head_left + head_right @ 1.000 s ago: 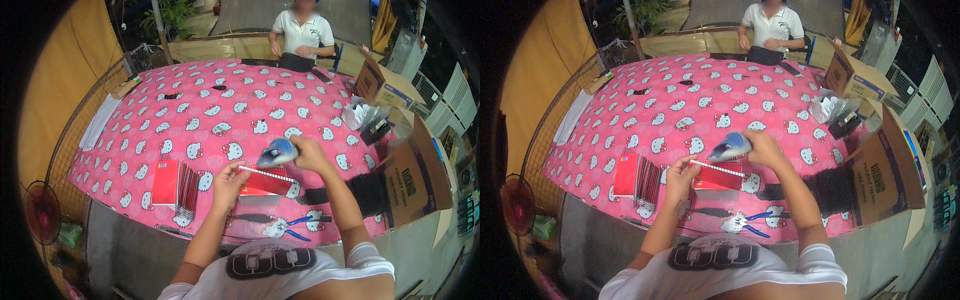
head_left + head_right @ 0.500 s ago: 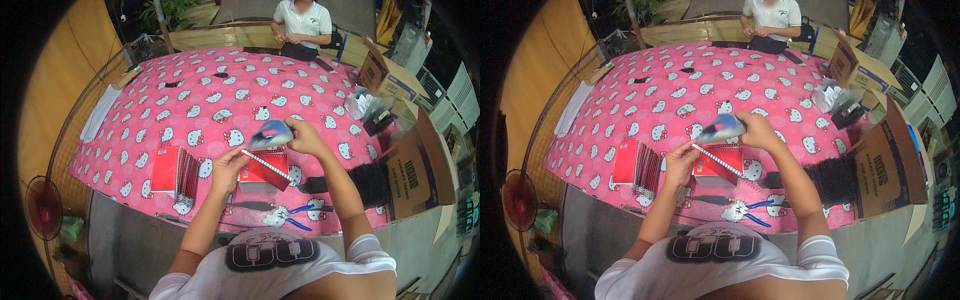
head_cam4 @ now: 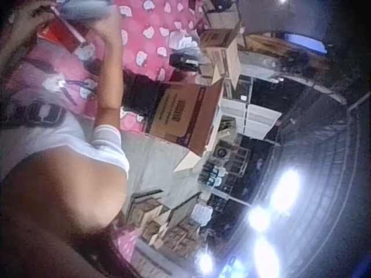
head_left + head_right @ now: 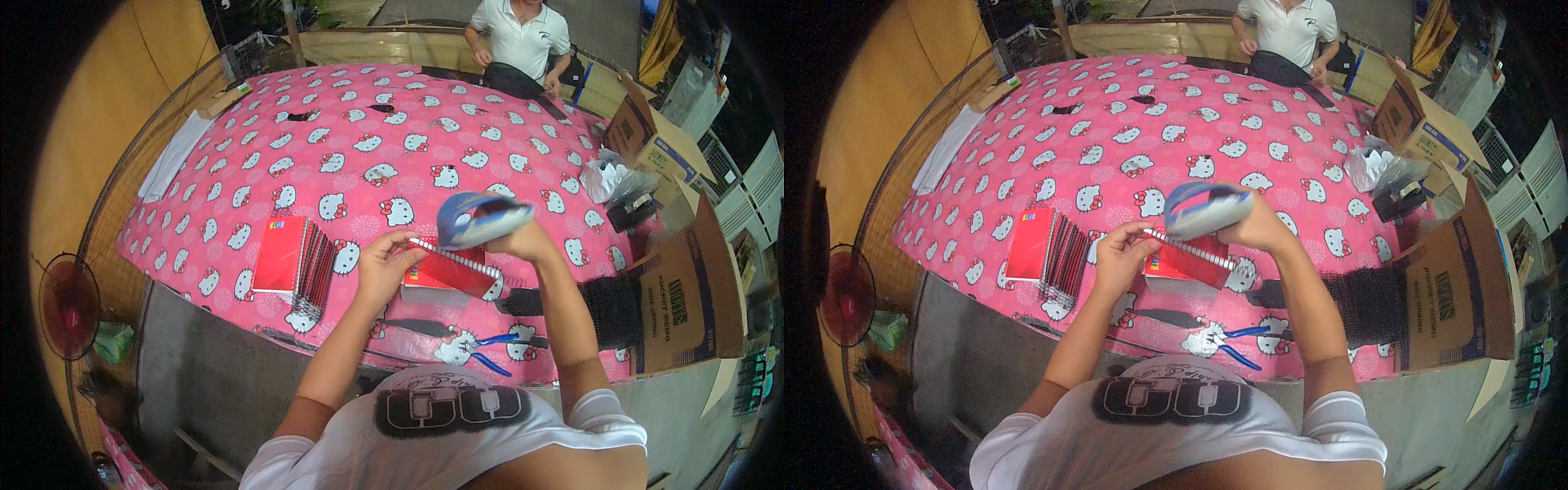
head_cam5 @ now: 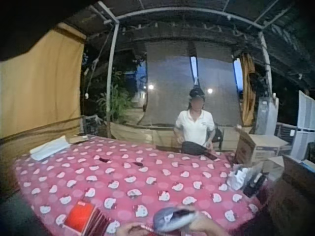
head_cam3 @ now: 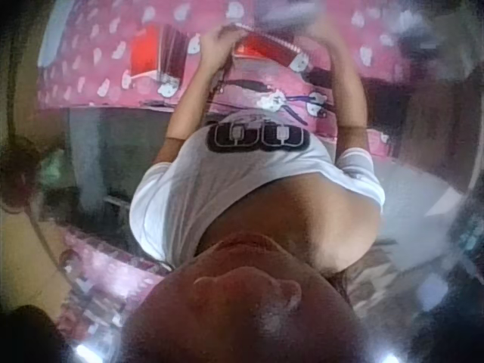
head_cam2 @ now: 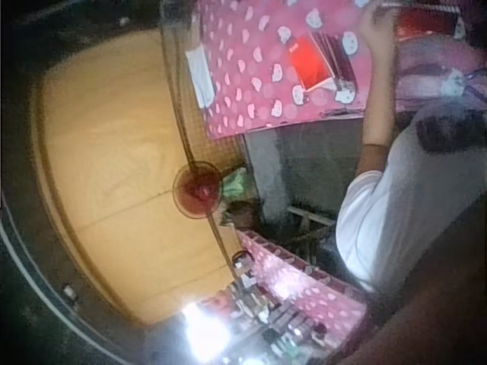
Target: The person assembles notebooks by threading black plastic coils through the holes of red covers and paper sheets, then uses blue pliers to trim and secure the coil ends.
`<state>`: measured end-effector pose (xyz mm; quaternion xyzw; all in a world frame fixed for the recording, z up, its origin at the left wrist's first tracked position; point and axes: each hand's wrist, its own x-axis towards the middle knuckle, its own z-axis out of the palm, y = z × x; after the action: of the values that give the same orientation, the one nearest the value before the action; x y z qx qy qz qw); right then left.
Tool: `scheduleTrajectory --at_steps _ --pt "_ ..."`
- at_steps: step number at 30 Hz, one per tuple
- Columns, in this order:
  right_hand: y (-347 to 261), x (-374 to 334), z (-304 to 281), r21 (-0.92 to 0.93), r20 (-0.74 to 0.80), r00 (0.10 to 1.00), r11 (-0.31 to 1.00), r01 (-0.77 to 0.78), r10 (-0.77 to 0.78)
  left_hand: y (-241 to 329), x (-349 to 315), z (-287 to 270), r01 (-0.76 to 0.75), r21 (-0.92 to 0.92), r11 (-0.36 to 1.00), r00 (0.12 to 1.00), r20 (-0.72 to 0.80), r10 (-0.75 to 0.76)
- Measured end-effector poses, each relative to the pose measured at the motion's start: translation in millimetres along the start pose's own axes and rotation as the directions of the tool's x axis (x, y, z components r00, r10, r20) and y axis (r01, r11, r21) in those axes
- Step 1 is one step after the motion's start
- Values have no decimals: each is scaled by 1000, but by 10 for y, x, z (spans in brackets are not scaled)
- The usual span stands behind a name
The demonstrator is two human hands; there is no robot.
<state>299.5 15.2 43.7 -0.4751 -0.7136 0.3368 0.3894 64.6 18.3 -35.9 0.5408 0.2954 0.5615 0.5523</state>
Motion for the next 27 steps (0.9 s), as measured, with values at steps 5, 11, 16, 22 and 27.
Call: scheduleTrajectory --at_steps 5,11,16,22,27 --pt "-106 37 19 -47 -2 999 998 46 -46 112 3 -19 51 37 998 999 8 -51" --pt "576 -315 -113 -415 -475 879 872 -259 35 107 -2 -68 121 -145 982 990 91 -108" --pt "1276 -1201 -162 -639 -442 861 585 -499 251 315 13 187 -135 18 991 989 69 134" --pt "541 -2053 789 -594 -191 977 781 -192 94 285 -266 310 -531 431 730 847 244 472" --pt "544 -2265 1046 -690 -97 989 708 -149 114 179 -357 378 -430 496 754 903 214 374"
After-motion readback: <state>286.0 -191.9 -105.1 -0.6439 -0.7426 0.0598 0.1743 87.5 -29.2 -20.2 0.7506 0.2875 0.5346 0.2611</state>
